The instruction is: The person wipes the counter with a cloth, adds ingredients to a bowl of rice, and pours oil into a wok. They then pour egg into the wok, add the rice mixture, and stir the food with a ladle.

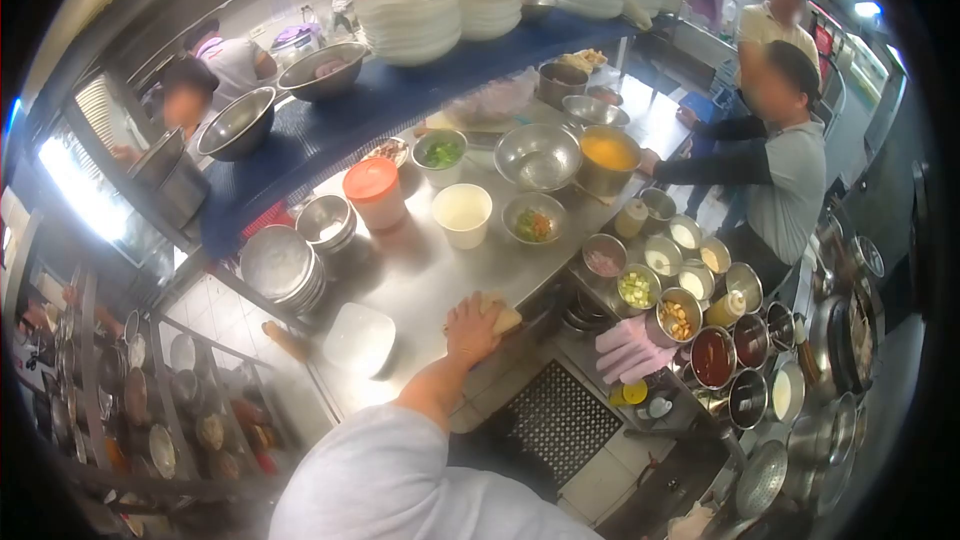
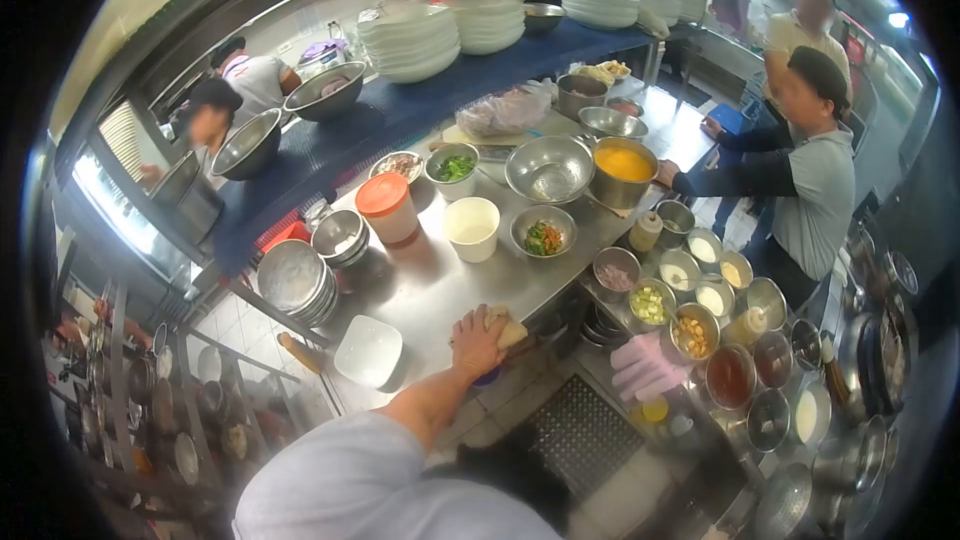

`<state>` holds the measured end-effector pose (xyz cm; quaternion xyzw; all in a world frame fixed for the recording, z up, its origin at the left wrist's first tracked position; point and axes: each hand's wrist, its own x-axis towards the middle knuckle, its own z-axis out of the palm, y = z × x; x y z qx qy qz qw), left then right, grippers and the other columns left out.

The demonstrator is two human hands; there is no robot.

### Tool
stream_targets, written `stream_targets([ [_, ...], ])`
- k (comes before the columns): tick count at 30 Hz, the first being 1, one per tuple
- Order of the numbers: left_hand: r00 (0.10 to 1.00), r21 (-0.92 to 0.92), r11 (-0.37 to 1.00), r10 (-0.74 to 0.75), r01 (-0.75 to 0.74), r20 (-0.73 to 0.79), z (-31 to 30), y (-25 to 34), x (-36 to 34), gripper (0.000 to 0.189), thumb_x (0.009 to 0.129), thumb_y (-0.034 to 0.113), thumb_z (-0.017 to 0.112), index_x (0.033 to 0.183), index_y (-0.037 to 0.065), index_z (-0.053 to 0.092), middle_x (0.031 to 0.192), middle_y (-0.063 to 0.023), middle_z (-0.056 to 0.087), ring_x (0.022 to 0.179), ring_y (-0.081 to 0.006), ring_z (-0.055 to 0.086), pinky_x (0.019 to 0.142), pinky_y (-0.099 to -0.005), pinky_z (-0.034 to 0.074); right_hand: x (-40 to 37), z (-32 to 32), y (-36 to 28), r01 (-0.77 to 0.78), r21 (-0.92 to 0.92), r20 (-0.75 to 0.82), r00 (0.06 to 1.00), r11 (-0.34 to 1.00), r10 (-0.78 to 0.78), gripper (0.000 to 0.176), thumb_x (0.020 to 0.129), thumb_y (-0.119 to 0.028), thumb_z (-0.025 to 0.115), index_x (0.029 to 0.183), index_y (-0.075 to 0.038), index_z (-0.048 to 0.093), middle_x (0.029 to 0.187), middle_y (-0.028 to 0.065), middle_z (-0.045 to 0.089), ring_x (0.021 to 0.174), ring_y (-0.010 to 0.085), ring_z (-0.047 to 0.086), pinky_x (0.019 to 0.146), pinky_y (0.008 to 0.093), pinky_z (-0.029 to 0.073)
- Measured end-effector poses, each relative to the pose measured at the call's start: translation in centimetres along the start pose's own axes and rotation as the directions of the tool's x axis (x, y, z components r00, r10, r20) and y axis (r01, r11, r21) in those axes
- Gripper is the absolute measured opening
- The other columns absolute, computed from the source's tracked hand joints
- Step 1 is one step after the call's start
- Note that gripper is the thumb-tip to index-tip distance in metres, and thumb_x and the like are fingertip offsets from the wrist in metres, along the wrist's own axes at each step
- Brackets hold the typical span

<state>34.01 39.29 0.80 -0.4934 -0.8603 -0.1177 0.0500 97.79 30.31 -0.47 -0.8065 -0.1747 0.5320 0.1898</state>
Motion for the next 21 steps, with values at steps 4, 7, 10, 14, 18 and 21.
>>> stream_targets([
  [4, 0.999, -0.010, 1.000, -0.024, 0.024, 0.044, -0.6, 0.6, 0.2, 0.066, 0.069, 0.034, 0.075, 0.129, 0.026, 0.050, 0.141, -0.0158, 0.037, 0.126, -0.0371, 0.038, 0.099, -0.0512, 0.033, -1.0, -0.9, -0.9, 0.087, -0.106, 0.180, 0.981, 0.991, -0.067, 0.026, 0.097, -0.023, 0.052, 0.086, 0.000, 0.060, 0.061, 0.0075, 0.058, 0.048, 0.0190, 0.053, 0.045, 0.0305, 0.042],
  [7, 0.999, -0.018, 1.000, -0.019, 0.020, 0.036, -1.2, 1.1, 0.5, 0.063, 0.070, 0.032, 0.075, 0.129, 0.026, 0.051, 0.142, -0.0158, 0.036, 0.126, -0.0369, 0.038, 0.098, -0.0514, 0.033, 0.6, -1.4, 0.3, 0.176, -0.128, 0.164, 0.974, 0.976, -0.154, 0.029, 0.097, -0.024, 0.052, 0.086, 0.001, 0.060, 0.062, 0.0090, 0.060, 0.049, 0.0194, 0.055, 0.044, 0.0292, 0.042],
  [10, 0.999, -0.012, 1.000, -0.008, 0.009, 0.033, -1.3, 1.1, 0.2, 0.064, 0.069, 0.032, 0.076, 0.128, 0.026, 0.051, 0.141, -0.0161, 0.037, 0.125, -0.0372, 0.039, 0.097, -0.0513, 0.033, -0.5, -0.9, -0.6, 0.109, -0.133, 0.128, 0.988, 0.985, -0.092, 0.030, 0.097, -0.025, 0.052, 0.088, 0.002, 0.061, 0.063, 0.0098, 0.061, 0.050, 0.0191, 0.056, 0.045, 0.0286, 0.042],
  [14, 0.999, 0.001, 1.000, -0.014, 0.014, 0.039, -0.9, 1.0, 0.4, 0.065, 0.066, 0.032, 0.077, 0.127, 0.025, 0.052, 0.139, -0.0158, 0.038, 0.122, -0.0379, 0.040, 0.096, -0.0512, 0.034, 3.7, -2.0, 2.3, 0.189, -0.118, 0.106, 0.978, 0.975, -0.177, 0.033, 0.092, -0.023, 0.055, 0.080, 0.007, 0.062, 0.056, 0.0143, 0.061, 0.041, 0.0227, 0.060, 0.032, 0.0280, 0.041],
  [18, 0.999, 0.001, 1.000, 0.030, -0.030, -0.028, -0.5, 0.9, 0.4, 0.065, 0.065, 0.032, 0.077, 0.125, 0.023, 0.053, 0.137, -0.0161, 0.039, 0.120, -0.0383, 0.041, 0.093, -0.0513, 0.036, 2.9, -1.9, 1.6, 0.166, -0.130, 0.114, 0.982, 0.978, -0.151, 0.033, 0.092, -0.024, 0.055, 0.081, 0.006, 0.062, 0.057, 0.0145, 0.062, 0.041, 0.0227, 0.060, 0.033, 0.0279, 0.042],
  [21, 0.997, 0.000, 0.999, 0.044, -0.044, -0.066, -0.4, 0.7, 0.1, 0.066, 0.066, 0.032, 0.077, 0.126, 0.022, 0.052, 0.137, -0.0163, 0.039, 0.119, -0.0382, 0.042, 0.093, -0.0512, 0.037, 3.7, -2.1, 2.0, 0.169, -0.109, 0.127, 0.980, 0.980, -0.155, 0.034, 0.093, -0.025, 0.055, 0.081, 0.006, 0.061, 0.057, 0.0149, 0.062, 0.042, 0.0227, 0.060, 0.034, 0.0279, 0.042],
])
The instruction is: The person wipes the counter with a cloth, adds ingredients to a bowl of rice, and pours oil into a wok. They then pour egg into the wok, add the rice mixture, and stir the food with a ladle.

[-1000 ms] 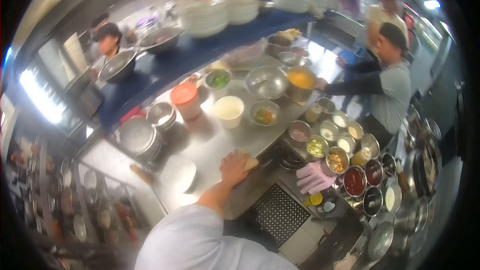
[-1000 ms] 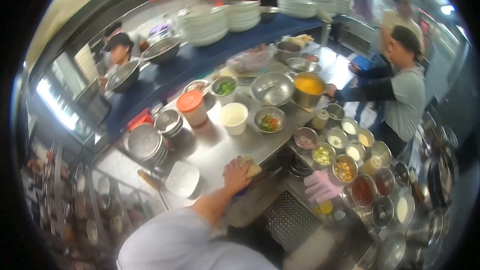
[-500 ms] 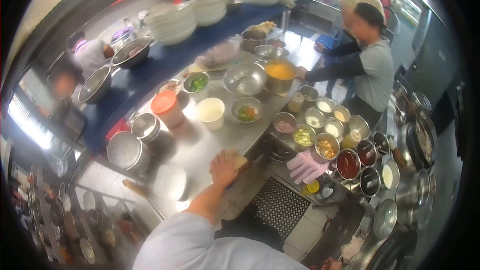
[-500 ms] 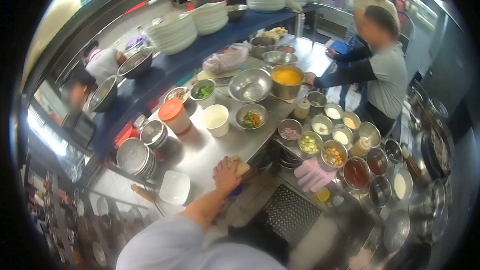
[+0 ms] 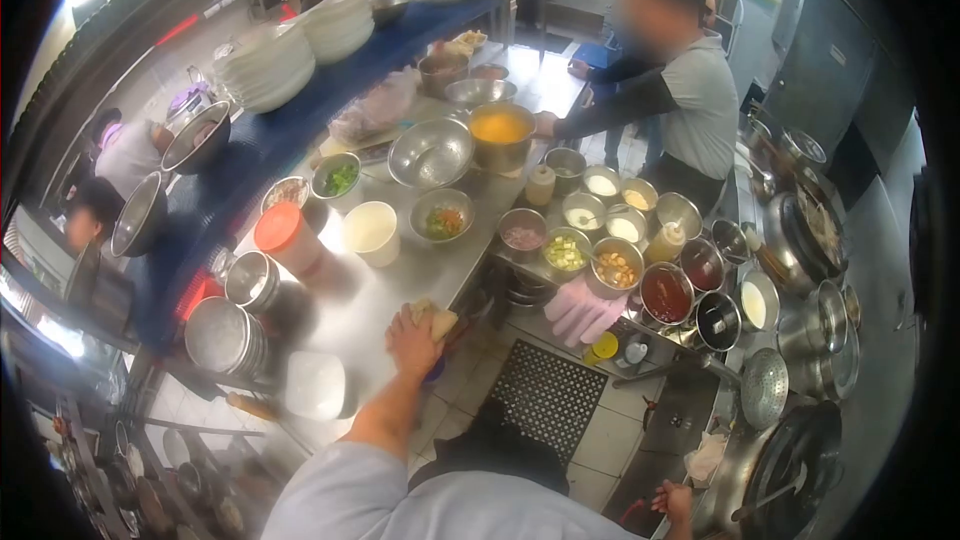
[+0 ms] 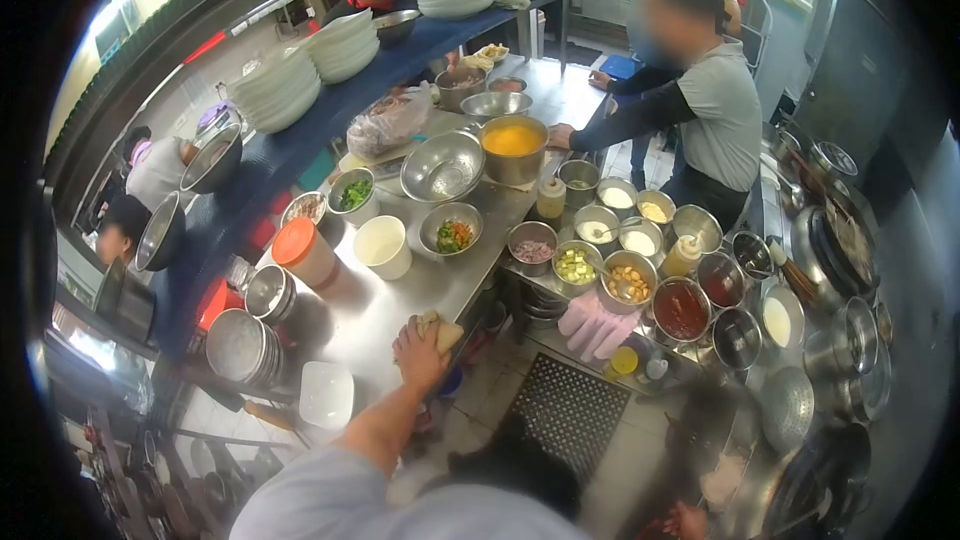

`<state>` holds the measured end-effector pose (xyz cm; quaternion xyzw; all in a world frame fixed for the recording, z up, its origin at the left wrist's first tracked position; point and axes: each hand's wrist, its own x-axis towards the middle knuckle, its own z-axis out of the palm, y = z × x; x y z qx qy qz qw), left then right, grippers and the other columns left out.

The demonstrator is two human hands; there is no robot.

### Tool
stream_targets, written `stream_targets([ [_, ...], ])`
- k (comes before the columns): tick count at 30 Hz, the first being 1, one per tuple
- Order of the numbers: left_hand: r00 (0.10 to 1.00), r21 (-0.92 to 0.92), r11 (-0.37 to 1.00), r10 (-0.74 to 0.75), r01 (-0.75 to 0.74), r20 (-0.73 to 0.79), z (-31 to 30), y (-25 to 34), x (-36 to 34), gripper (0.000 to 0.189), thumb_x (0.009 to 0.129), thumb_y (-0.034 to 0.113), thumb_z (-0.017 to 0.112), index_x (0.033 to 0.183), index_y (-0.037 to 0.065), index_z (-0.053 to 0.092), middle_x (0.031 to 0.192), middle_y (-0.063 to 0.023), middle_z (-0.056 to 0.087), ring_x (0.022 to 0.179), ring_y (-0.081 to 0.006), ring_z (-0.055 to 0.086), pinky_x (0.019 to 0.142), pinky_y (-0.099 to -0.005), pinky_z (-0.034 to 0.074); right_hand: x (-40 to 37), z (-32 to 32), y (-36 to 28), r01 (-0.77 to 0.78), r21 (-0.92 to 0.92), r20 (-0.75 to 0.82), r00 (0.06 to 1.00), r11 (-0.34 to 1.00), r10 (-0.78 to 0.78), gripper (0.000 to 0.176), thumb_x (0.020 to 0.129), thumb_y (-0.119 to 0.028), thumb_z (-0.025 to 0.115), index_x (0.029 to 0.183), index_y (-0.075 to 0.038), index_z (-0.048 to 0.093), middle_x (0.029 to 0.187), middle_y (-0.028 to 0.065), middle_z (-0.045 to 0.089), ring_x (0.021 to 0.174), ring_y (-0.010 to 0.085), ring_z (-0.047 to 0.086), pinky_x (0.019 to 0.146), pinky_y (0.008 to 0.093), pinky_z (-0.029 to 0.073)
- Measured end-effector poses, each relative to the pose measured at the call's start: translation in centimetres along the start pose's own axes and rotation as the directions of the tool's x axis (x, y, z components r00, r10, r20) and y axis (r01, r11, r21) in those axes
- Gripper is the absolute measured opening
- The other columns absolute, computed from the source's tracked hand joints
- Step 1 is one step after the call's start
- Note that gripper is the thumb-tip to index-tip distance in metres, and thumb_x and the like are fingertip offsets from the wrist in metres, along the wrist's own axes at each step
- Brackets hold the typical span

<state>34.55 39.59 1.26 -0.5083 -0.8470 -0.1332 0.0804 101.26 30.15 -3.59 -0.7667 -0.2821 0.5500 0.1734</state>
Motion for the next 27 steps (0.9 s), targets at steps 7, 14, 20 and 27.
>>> stream_targets([
  [7, 0.993, 0.020, 0.999, -0.044, 0.042, 0.106, -0.8, 0.3, 0.3, 0.070, 0.067, 0.034, 0.077, 0.130, 0.024, 0.048, 0.138, -0.0155, 0.039, 0.122, -0.0366, 0.041, 0.095, -0.0521, 0.036, 1.0, -0.2, 0.5, -0.029, -0.005, 0.017, 0.999, 1.000, 0.029, 0.033, 0.093, -0.025, 0.055, 0.080, 0.006, 0.061, 0.057, 0.0150, 0.062, 0.043, 0.0231, 0.061, 0.034, 0.0290, 0.042],
  [14, 0.997, 0.025, 0.999, -0.024, 0.022, 0.077, -0.1, -0.2, 0.1, 0.076, 0.065, 0.035, 0.076, 0.134, 0.022, 0.047, 0.138, -0.0180, 0.038, 0.121, -0.0389, 0.040, 0.095, -0.0511, 0.034, -3.8, 1.4, -4.0, -0.104, 0.011, 0.043, 0.994, 0.995, 0.103, 0.032, 0.097, -0.027, 0.052, 0.085, 0.000, 0.062, 0.063, 0.0086, 0.061, 0.049, 0.0183, 0.056, 0.044, 0.0287, 0.042],
  [20, 0.999, -0.005, 1.000, -0.003, 0.003, 0.043, -0.1, -0.2, 0.1, 0.076, 0.065, 0.034, 0.077, 0.134, 0.022, 0.046, 0.137, -0.0176, 0.038, 0.122, -0.0386, 0.040, 0.096, -0.0515, 0.034, -3.3, 1.2, -3.9, -0.103, -0.029, 0.045, 0.994, 0.994, 0.105, 0.029, 0.096, -0.028, 0.052, 0.087, -0.001, 0.061, 0.062, 0.0074, 0.060, 0.049, 0.0186, 0.057, 0.045, 0.0289, 0.043],
  [27, 0.997, 0.019, 1.000, -0.020, 0.019, 0.079, 0.1, -0.3, 0.1, 0.073, 0.065, 0.035, 0.077, 0.131, 0.023, 0.048, 0.138, -0.0174, 0.037, 0.123, -0.0389, 0.039, 0.097, -0.0521, 0.033, -4.6, 1.6, -4.7, -0.108, -0.075, 0.039, 0.993, 0.991, 0.111, 0.028, 0.098, -0.026, 0.051, 0.088, -0.002, 0.061, 0.066, 0.0065, 0.061, 0.053, 0.0167, 0.056, 0.049, 0.0289, 0.044],
])
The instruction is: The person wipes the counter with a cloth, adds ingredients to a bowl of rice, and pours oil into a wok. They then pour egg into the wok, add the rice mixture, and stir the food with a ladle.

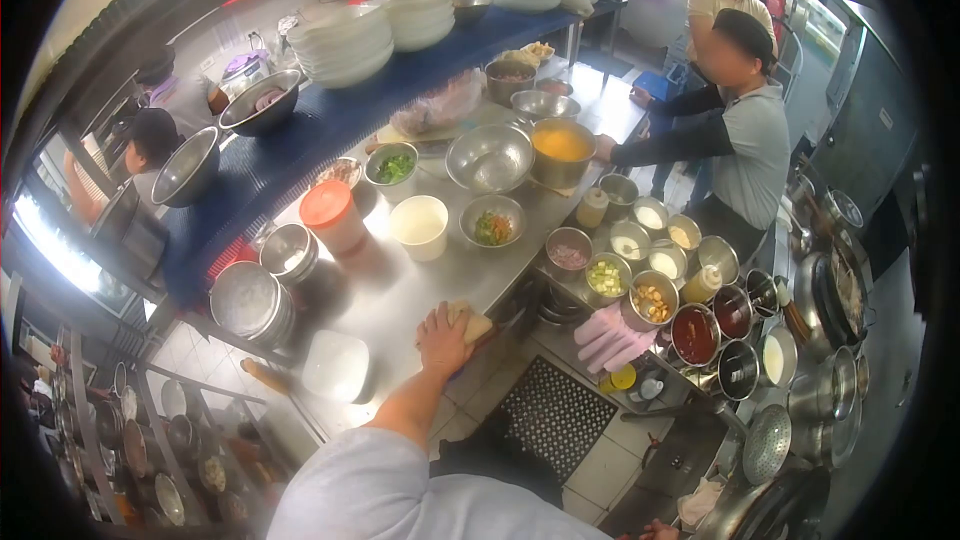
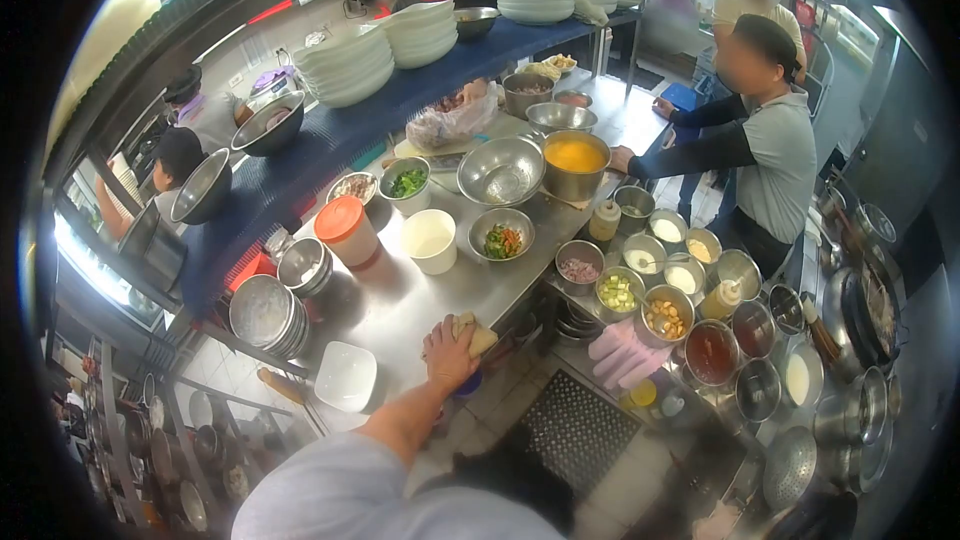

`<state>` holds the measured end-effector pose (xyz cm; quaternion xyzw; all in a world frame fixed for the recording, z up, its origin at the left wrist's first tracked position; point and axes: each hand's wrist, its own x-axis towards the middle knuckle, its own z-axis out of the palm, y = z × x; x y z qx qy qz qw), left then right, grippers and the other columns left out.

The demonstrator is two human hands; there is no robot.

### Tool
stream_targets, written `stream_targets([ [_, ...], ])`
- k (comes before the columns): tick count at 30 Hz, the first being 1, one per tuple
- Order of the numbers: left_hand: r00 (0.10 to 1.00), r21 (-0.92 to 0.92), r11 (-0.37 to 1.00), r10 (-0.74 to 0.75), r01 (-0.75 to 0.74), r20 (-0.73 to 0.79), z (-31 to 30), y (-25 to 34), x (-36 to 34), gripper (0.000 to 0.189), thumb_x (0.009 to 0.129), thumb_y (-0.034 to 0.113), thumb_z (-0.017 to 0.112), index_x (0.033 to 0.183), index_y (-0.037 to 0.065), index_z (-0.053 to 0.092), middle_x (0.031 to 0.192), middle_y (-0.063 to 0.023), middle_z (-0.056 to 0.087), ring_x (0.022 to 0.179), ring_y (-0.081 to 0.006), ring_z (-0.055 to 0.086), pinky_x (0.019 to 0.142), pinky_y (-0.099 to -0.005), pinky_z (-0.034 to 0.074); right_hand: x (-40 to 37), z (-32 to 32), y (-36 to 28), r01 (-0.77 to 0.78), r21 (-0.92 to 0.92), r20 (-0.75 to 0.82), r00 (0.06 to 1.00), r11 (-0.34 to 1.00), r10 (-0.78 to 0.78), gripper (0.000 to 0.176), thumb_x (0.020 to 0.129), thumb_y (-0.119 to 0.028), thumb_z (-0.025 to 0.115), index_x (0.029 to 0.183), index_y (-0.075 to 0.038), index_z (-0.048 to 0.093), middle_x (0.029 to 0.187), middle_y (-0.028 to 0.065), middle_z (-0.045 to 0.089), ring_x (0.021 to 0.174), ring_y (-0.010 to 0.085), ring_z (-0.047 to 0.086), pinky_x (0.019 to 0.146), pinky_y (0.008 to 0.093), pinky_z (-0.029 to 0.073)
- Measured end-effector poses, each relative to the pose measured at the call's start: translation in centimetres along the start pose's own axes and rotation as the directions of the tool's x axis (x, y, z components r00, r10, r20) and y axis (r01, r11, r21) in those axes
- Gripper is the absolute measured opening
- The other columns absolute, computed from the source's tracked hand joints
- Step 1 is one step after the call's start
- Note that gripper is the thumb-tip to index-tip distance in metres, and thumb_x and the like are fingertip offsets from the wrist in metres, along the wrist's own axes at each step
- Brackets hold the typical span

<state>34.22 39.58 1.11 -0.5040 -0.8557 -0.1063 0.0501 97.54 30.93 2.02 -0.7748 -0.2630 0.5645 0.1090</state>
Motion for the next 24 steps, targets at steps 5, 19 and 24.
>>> stream_targets([
  [5, 1.000, -0.006, 1.000, -0.012, 0.012, -0.004, 0.0, 0.1, 0.1, 0.071, 0.066, 0.035, 0.077, 0.130, 0.024, 0.049, 0.138, -0.0165, 0.037, 0.122, -0.0389, 0.039, 0.097, -0.0525, 0.032, -3.9, 1.6, -3.4, -0.041, -0.043, -0.049, 0.998, 0.998, 0.039, 0.026, 0.099, -0.022, 0.049, 0.089, -0.002, 0.061, 0.067, 0.0053, 0.060, 0.058, 0.0148, 0.054, 0.055, 0.0298, 0.044],
  [19, 1.000, -0.006, 1.000, -0.015, 0.015, 0.010, -0.1, 0.1, 0.1, 0.067, 0.069, 0.035, 0.075, 0.130, 0.023, 0.050, 0.138, -0.0164, 0.037, 0.123, -0.0377, 0.038, 0.097, -0.0518, 0.032, -2.2, 1.1, -1.8, -0.014, -0.016, -0.057, 0.998, 1.000, 0.013, 0.026, 0.099, -0.022, 0.050, 0.087, -0.001, 0.061, 0.064, 0.0055, 0.060, 0.055, 0.0151, 0.054, 0.052, 0.0295, 0.043],
  [24, 0.999, -0.023, 1.000, 0.001, -0.002, -0.049, 0.1, 0.1, 0.1, 0.063, 0.067, 0.034, 0.075, 0.125, 0.021, 0.053, 0.135, -0.0178, 0.040, 0.119, -0.0388, 0.041, 0.096, -0.0507, 0.033, -1.7, 0.7, -1.5, 0.013, 0.031, -0.008, 1.000, 0.999, -0.013, 0.027, 0.098, -0.024, 0.052, 0.086, 0.000, 0.061, 0.064, 0.0067, 0.060, 0.051, 0.0161, 0.053, 0.050, 0.0298, 0.042],
])
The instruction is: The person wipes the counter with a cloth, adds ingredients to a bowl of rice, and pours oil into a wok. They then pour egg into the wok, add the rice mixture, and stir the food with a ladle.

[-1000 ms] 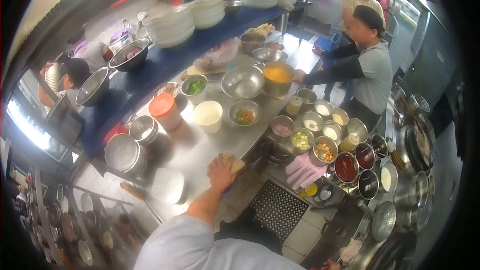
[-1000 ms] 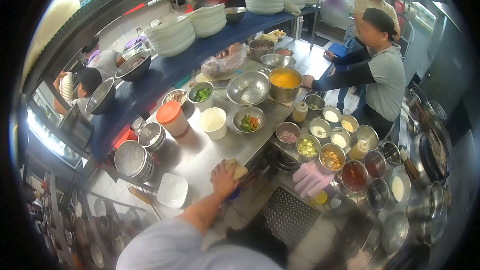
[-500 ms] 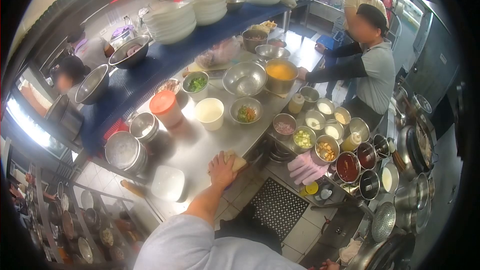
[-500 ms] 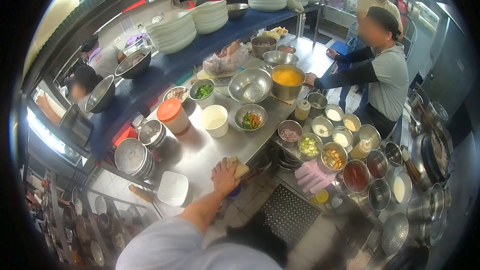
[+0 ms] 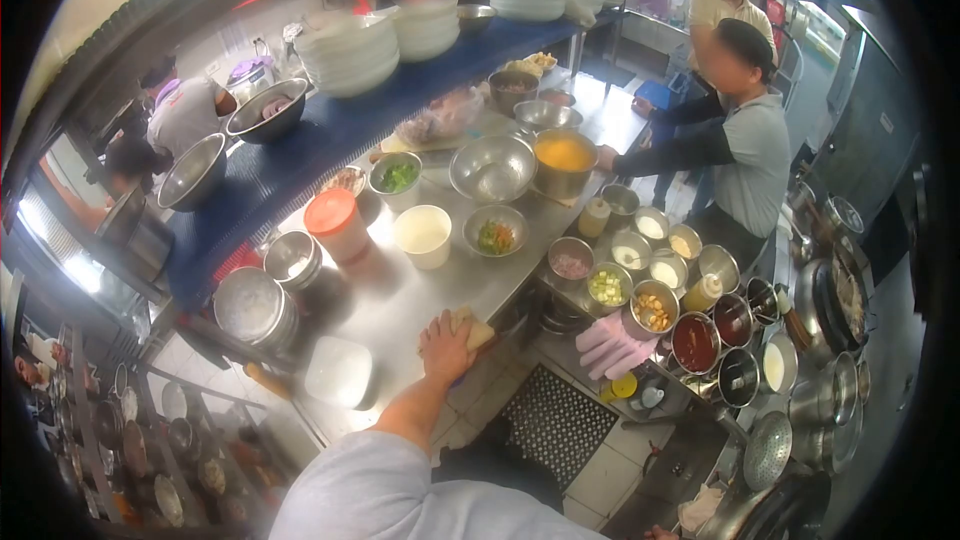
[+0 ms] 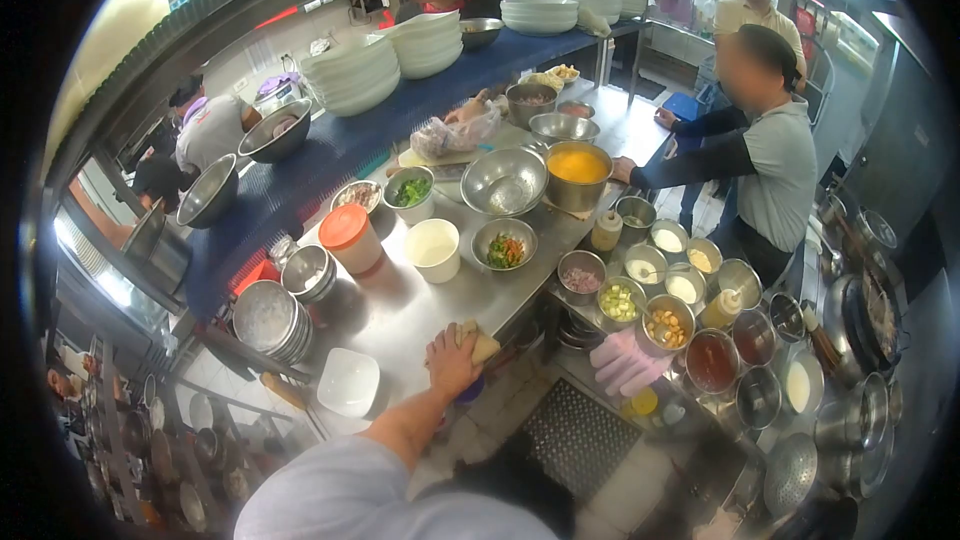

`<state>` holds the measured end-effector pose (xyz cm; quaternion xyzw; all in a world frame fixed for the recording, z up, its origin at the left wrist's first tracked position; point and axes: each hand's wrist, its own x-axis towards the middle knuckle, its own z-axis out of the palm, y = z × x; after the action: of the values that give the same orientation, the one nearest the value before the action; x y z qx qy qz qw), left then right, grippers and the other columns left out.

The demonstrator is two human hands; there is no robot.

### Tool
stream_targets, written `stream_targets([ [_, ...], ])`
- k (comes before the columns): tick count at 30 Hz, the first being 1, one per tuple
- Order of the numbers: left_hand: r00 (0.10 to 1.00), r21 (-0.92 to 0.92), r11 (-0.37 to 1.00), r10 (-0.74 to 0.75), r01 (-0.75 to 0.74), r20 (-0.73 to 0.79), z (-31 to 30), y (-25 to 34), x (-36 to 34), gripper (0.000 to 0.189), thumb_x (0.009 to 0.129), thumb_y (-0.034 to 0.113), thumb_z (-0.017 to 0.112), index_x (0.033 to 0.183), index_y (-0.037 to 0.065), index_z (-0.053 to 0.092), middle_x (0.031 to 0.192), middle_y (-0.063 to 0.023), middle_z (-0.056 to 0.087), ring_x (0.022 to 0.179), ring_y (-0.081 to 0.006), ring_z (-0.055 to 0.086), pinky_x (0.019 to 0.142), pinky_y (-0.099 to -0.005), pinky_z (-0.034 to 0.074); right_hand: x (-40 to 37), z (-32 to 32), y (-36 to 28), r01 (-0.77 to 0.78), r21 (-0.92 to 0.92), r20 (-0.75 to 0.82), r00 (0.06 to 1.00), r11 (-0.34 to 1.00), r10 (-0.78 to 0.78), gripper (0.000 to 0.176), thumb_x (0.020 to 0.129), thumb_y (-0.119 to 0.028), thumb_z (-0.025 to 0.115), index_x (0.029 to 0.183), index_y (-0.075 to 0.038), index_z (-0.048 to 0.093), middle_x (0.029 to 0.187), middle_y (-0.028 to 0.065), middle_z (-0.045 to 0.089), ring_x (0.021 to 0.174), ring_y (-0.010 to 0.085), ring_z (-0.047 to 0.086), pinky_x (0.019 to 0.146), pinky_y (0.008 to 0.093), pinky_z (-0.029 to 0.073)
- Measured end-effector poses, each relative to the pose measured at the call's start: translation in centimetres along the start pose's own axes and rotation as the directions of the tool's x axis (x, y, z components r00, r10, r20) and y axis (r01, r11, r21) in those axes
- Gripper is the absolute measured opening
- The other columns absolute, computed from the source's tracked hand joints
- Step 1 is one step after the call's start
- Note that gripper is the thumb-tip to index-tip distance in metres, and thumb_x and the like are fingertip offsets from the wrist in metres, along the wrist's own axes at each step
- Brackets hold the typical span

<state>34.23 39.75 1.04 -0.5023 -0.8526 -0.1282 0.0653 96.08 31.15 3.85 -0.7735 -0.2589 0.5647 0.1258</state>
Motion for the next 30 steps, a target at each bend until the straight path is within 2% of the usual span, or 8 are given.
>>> stream_targets([
  [6, 0.999, -0.006, 1.000, 0.012, -0.013, -0.035, -0.1, -0.1, -0.1, 0.063, 0.067, 0.034, 0.075, 0.125, 0.020, 0.054, 0.135, -0.0177, 0.041, 0.119, -0.0382, 0.042, 0.095, -0.0506, 0.034, -0.5, 0.3, -0.3, -0.010, 0.000, -0.023, 1.000, 1.000, 0.010, 0.027, 0.098, -0.023, 0.051, 0.086, -0.001, 0.061, 0.064, 0.0069, 0.059, 0.052, 0.0173, 0.053, 0.051, 0.0316, 0.043],
  [8, 1.000, 0.005, 1.000, 0.004, -0.004, 0.009, -0.3, 0.0, -0.2, 0.067, 0.069, 0.035, 0.075, 0.130, 0.023, 0.050, 0.138, -0.0160, 0.038, 0.122, -0.0375, 0.039, 0.096, -0.0520, 0.033, -1.4, 0.7, -1.0, -0.033, -0.002, -0.065, 0.997, 0.999, 0.033, 0.026, 0.098, -0.022, 0.051, 0.086, -0.001, 0.061, 0.065, 0.0068, 0.059, 0.054, 0.0177, 0.053, 0.052, 0.0328, 0.044],
  [11, 0.998, 0.021, 1.000, -0.013, 0.012, 0.060, -0.5, 0.1, -0.1, 0.069, 0.070, 0.036, 0.075, 0.132, 0.025, 0.047, 0.139, -0.0150, 0.037, 0.124, -0.0369, 0.038, 0.097, -0.0525, 0.033, -0.7, 0.3, -0.3, -0.053, 0.014, -0.037, 0.998, 0.999, 0.053, 0.025, 0.098, -0.021, 0.050, 0.086, -0.001, 0.061, 0.066, 0.0068, 0.058, 0.056, 0.0179, 0.053, 0.053, 0.0342, 0.045],
  [15, 1.000, 0.029, 1.000, -0.006, 0.005, 0.022, -0.5, 0.1, -0.1, 0.068, 0.066, 0.035, 0.076, 0.127, 0.022, 0.052, 0.136, -0.0169, 0.040, 0.121, -0.0373, 0.040, 0.096, -0.0507, 0.033, -0.2, 0.1, 0.0, -0.040, 0.004, -0.034, 0.999, 0.999, 0.040, 0.025, 0.098, -0.021, 0.051, 0.086, -0.001, 0.061, 0.066, 0.0071, 0.058, 0.055, 0.0177, 0.053, 0.052, 0.0333, 0.045],
  [23, 1.000, 0.026, 1.000, -0.001, 0.000, 0.027, -0.5, 0.2, -0.1, 0.070, 0.065, 0.035, 0.077, 0.129, 0.021, 0.051, 0.137, -0.0170, 0.039, 0.121, -0.0381, 0.040, 0.096, -0.0517, 0.033, 0.2, 0.2, 0.6, -0.017, -0.010, -0.082, 0.996, 1.000, 0.016, 0.028, 0.097, -0.023, 0.053, 0.085, 0.001, 0.063, 0.065, 0.0085, 0.061, 0.052, 0.0176, 0.055, 0.048, 0.0299, 0.044],
  [30, 1.000, 0.020, 1.000, 0.022, -0.022, -0.010, -0.5, 0.2, -0.3, 0.073, 0.065, 0.034, 0.077, 0.131, 0.021, 0.050, 0.136, -0.0178, 0.039, 0.120, -0.0387, 0.040, 0.095, -0.0518, 0.034, 1.0, -0.4, 1.2, -0.014, -0.014, -0.071, 0.997, 1.000, 0.013, 0.029, 0.096, -0.024, 0.054, 0.087, 0.002, 0.064, 0.065, 0.0092, 0.062, 0.053, 0.0183, 0.057, 0.050, 0.0298, 0.046],
])
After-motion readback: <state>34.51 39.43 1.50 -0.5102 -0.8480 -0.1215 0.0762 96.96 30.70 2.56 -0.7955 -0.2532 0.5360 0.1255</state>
